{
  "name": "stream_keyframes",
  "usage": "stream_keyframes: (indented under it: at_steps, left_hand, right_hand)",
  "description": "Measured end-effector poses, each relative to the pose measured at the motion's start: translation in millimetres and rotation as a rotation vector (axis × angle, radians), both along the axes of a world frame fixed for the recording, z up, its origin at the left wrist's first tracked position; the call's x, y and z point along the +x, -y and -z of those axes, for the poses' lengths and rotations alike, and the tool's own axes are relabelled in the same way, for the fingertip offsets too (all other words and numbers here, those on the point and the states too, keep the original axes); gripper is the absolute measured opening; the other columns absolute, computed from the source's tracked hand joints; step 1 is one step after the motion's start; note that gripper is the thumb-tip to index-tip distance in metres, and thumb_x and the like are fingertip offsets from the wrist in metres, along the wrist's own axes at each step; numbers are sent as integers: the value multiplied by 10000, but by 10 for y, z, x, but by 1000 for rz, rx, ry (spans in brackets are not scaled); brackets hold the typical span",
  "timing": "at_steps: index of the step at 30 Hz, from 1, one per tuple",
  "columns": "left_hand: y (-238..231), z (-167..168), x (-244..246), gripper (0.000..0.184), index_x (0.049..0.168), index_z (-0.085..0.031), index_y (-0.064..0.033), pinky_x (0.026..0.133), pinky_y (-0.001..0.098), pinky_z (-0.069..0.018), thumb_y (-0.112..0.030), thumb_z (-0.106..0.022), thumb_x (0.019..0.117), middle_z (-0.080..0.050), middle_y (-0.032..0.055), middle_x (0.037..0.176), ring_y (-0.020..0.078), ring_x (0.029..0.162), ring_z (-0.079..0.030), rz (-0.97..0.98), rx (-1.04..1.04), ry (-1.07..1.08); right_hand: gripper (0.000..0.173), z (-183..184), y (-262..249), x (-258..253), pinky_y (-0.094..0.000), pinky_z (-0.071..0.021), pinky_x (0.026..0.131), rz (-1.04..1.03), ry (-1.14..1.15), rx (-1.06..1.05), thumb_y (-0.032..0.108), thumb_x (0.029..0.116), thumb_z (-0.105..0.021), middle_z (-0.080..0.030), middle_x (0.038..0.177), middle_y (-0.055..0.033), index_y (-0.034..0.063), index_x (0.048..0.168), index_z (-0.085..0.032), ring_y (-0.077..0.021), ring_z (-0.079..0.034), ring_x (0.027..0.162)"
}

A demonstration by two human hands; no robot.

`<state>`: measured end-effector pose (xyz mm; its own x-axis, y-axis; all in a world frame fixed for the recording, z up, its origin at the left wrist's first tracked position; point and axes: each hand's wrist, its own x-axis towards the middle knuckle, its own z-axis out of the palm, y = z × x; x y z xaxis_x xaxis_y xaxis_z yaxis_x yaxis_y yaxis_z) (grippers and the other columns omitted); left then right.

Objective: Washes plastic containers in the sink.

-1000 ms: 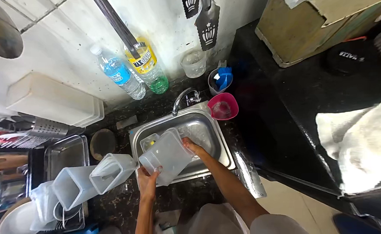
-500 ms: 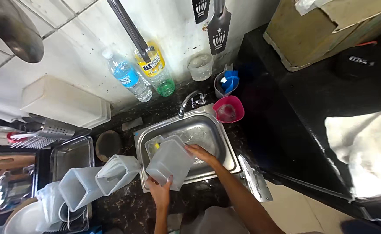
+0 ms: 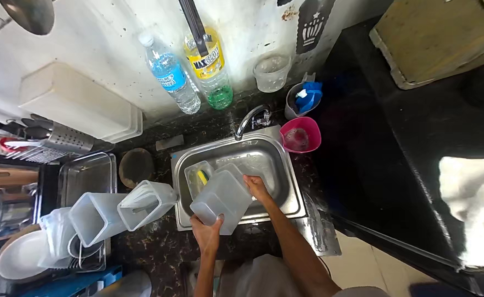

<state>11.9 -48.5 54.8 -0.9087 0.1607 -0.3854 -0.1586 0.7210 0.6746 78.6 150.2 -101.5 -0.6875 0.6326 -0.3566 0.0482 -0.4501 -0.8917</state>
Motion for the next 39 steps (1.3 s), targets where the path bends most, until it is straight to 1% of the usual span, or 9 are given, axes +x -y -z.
stream_keyframes:
  at_steps: [9, 12, 16, 18, 20, 25, 29, 33, 39]
  left_hand:
    - [20, -159, -215, 937, 1454, -388, 39, 994, 495, -503, -387, -846, 756, -574, 260, 1305, 335, 1182, -593, 97, -81, 68]
    - [15, -267, -212, 981, 1474, -373, 43, 1000, 510, -491, -425, -830, 742, -552, 273, 1332, 354, 1192, -577, 124, -97, 50]
    - [-37, -261, -176, 1021, 1503, -345, 51, 1077, 513, -448, -449, -823, 752, -492, 290, 1429, 374, 1304, -518, 150, -79, 31]
    - [-78, -142, -93, 1014, 1538, -291, 60, 1140, 507, -398, -433, -786, 804, -429, 308, 1496, 381, 1384, -456, 102, -1, 66]
    - [-100, -22, 10, 838, 1574, -232, 36, 1123, 498, -419, -336, -637, 942, -392, 301, 1532, 364, 1393, -450, 4, 183, 192]
    - [-158, 47, 112, 681, 1437, -417, -81, 821, 502, -583, -557, -96, 1070, -651, 186, 1213, 301, 1040, -670, -310, 662, 696]
    - [34, 443, 106, 670, 1324, -529, -144, 873, 537, -570, -648, -269, 966, -689, 150, 1179, 312, 1066, -673, -298, 1041, 1022]
    - [159, 763, 99, 977, 1453, -509, -62, 960, 519, -539, -793, -157, 910, -635, 244, 1313, 377, 1169, -637, -159, 1223, 1217]
    - [364, 982, -81, 850, 1396, -556, -98, 939, 533, -557, -751, -409, 873, -672, 178, 1288, 345, 1176, -648, -159, 1343, 1110]
  right_hand:
    - [511, 506, -342, -73, -308, -435, 588, 68, 296, -44, 404, 1084, -483, -464, 629, -2, 56, 718, -554, -106, -454, 572]
    - [576, 687, -382, -21, -448, -551, 851, 174, 315, -120, 478, 1076, -465, -667, 978, -196, -57, 1039, -673, -249, -647, 916]
    - [670, 555, -424, 0, -495, -521, 1003, 242, 306, -338, 565, 1053, -454, -607, 1323, -231, -23, 1357, -560, -299, -605, 1206]
    - [614, 387, -405, 35, -458, -544, 898, 293, 407, -502, 543, 1038, -514, -625, 1234, -160, 42, 1392, -533, -244, -624, 1069]
    - [442, 243, -360, 66, -334, -451, 585, 333, 524, -533, 493, 1061, -490, -470, 836, -37, 76, 1196, -541, -145, -454, 646]
    - [478, -42, -384, 294, -284, -419, 487, 442, 548, -316, 456, 1110, -379, -434, 645, 3, 49, 941, -563, -106, -415, 500]
    - [413, -269, -485, 290, -357, -551, 697, 203, 546, 168, 266, 1123, -396, -629, 865, -132, -69, 1159, -635, -181, -601, 708]
    - [396, -544, -496, 121, -603, -538, 908, -281, 882, 668, 294, 1092, -426, -708, 1102, -241, -2, 1261, -628, -403, -694, 1042]
    - [473, -1391, -68, -49, -568, -518, 973, -178, 603, 672, 317, 1111, -362, -679, 1240, -238, -13, 1347, -606, -367, -657, 1150]
